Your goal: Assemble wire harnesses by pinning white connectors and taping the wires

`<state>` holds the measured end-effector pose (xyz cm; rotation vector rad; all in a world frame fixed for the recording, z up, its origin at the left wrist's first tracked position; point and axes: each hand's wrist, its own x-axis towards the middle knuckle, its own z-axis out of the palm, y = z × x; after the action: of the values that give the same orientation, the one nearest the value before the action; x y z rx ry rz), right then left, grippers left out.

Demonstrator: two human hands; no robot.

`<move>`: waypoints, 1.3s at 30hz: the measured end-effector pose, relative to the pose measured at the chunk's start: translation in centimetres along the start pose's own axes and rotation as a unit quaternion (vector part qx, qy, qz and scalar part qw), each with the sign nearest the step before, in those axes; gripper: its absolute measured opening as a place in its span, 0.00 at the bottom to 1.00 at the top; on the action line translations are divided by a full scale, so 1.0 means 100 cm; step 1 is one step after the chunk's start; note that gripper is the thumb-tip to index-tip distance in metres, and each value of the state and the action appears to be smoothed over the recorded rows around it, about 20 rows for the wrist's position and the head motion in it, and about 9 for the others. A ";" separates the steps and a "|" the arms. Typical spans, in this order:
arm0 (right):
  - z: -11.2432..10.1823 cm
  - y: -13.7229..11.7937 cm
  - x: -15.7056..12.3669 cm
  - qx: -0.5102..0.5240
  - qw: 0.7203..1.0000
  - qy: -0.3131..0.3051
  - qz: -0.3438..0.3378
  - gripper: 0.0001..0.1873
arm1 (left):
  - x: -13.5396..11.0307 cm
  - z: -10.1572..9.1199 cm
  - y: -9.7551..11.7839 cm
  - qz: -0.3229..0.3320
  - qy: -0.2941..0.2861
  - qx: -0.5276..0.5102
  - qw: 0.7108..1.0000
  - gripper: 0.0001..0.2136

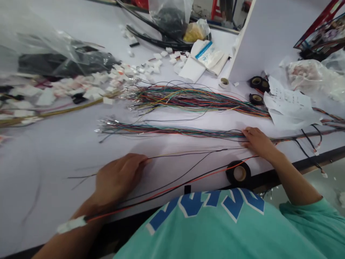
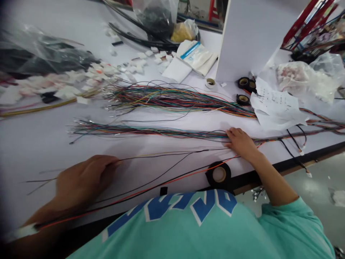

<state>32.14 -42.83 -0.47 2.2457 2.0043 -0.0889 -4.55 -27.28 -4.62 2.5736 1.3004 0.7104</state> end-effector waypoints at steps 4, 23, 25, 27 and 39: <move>0.002 -0.010 -0.001 -0.025 0.999 -0.004 -0.025 0.17 | -0.002 0.000 -0.004 -0.016 -0.012 -0.009 1.000 0.10; -0.041 -0.035 0.041 -0.137 0.971 -0.195 0.010 0.13 | 0.017 -0.011 -0.006 0.196 -0.143 0.126 0.962 0.14; -0.037 -0.033 0.040 -0.113 0.981 -0.160 0.006 0.13 | 0.017 -0.009 -0.007 0.208 -0.135 0.117 0.962 0.15; -0.034 -0.032 0.040 -0.091 0.987 -0.128 0.022 0.14 | 0.016 -0.009 -0.008 0.214 -0.115 0.101 0.965 0.16; -0.015 -0.070 0.048 0.029 0.995 0.028 -0.096 0.17 | 0.021 -0.007 -0.010 -0.007 -0.041 0.035 0.999 0.16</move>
<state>25.73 -37.10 0.03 2.1052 2.2707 -0.1063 -4.57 -25.07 -3.64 2.6160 1.3398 0.5601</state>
